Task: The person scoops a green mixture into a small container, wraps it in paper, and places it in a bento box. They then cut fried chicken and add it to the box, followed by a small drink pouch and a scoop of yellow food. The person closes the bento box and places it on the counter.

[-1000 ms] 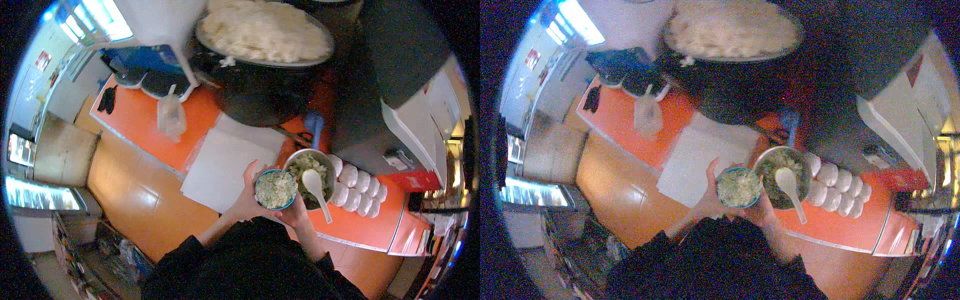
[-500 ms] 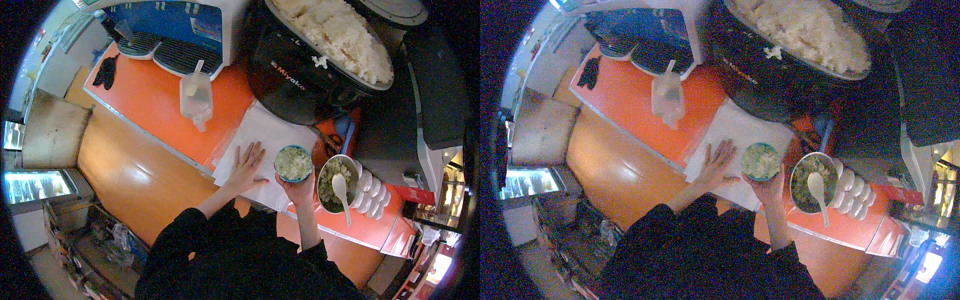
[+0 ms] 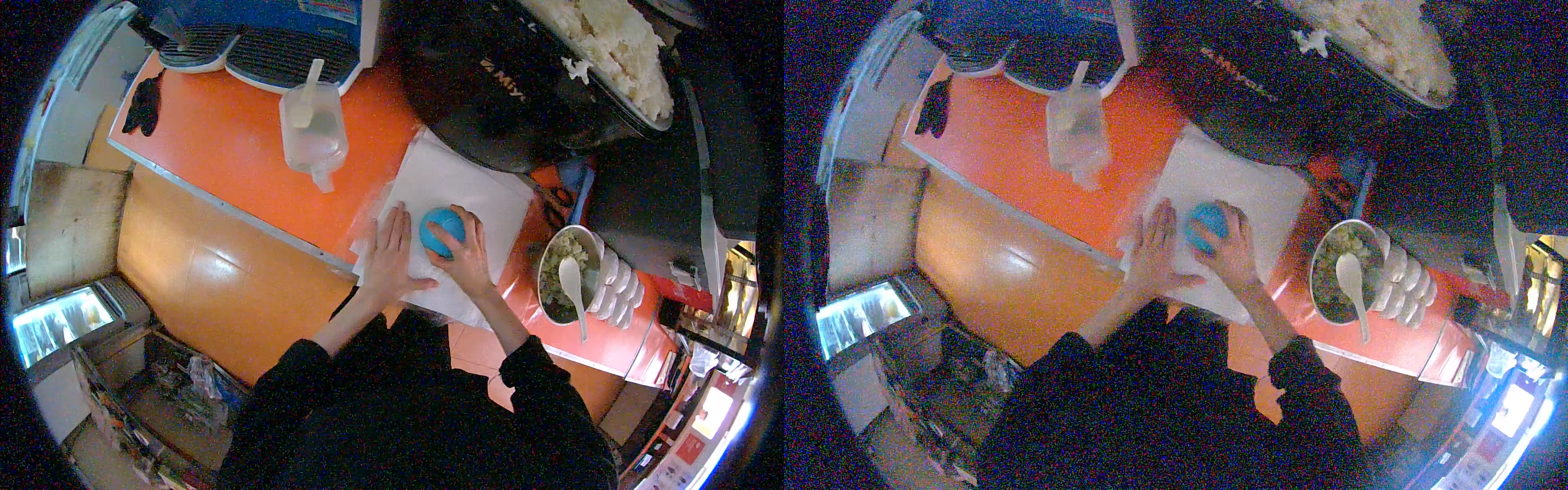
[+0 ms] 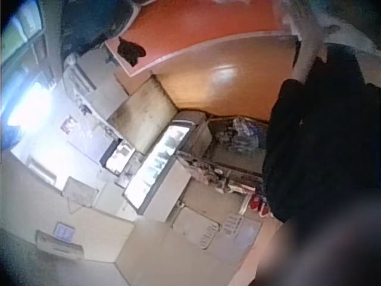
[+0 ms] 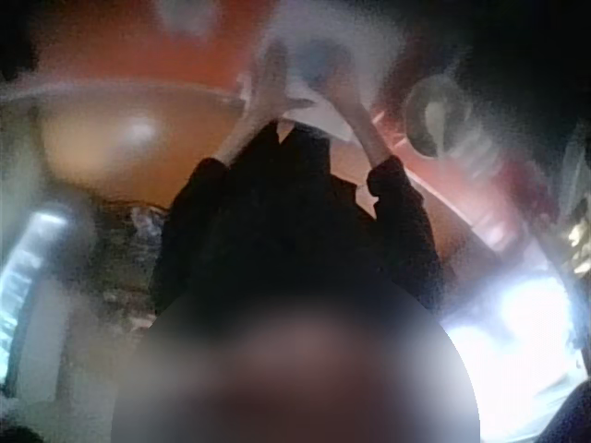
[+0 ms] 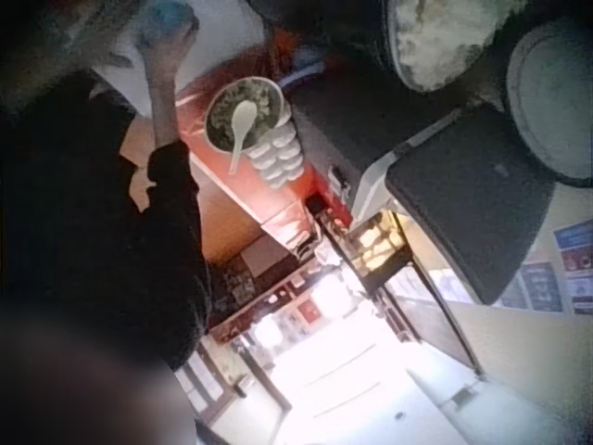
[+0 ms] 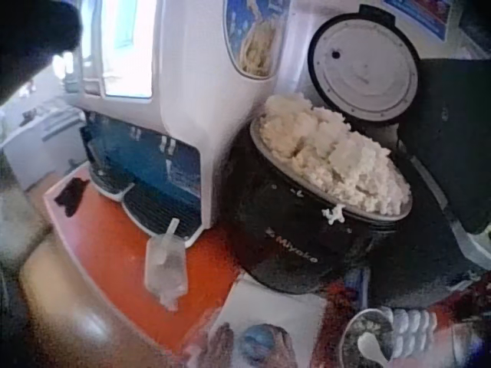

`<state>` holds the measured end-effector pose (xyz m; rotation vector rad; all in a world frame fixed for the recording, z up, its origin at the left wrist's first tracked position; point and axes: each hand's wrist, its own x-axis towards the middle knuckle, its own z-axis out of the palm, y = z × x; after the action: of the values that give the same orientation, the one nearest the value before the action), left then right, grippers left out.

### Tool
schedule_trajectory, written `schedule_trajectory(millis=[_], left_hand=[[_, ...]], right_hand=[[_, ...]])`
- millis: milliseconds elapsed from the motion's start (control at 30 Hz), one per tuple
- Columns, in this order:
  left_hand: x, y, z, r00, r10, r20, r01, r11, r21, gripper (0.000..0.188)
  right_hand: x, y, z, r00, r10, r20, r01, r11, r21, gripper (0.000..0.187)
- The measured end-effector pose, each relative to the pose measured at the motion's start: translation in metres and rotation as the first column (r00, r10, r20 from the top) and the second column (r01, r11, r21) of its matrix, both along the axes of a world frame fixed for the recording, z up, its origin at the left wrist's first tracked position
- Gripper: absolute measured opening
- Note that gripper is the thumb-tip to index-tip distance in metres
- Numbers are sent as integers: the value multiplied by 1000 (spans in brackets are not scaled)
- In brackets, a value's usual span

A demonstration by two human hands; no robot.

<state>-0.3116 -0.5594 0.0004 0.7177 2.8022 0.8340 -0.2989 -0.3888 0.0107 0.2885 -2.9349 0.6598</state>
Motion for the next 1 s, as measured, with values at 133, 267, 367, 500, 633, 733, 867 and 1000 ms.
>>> schedule_trajectory(millis=[133, 267, 367, 500, 633, 733, 867, 1000], left_hand=[[-1, -2, -1, 999, -10, -38, 10, 1000, 9, 122], [-1, -3, -1, 995, -31, -95, 28, 999, -30, 121], [-2, -3, -2, 995, -51, -80, 48, 998, -37, 120], [2, -9, -7, 988, -98, -120, 96, 995, -29, 107], [17, -29, -14, 974, -192, -120, 193, 981, -6, 85], [23, -46, -14, 922, -374, -99, 377, 926, 10, 67], [18, -61, -7, 780, -600, -180, 582, 800, -146, 50], [10, -64, 3, 635, -741, -219, 691, 671, -268, 48]], right_hand=[[-5, 12, 12, 989, 98, 115, -92, 994, -61, 51], [-12, 21, 28, 948, 256, 190, -255, 966, -33, 53], [-17, 28, 33, 910, 321, 261, -317, 947, -59, 57], [-22, 27, 41, 897, 294, 330, -268, 956, -122, 62], [-19, 23, 65, 943, 268, 195, -235, 956, -178, 62], [-1, 47, 94, 985, 87, 146, -46, 964, -262, 61], [56, 112, 111, 845, -534, -9, 527, 836, -151, 53], [85, 138, 89, 744, -627, -232, 668, 710, 222, 50]])
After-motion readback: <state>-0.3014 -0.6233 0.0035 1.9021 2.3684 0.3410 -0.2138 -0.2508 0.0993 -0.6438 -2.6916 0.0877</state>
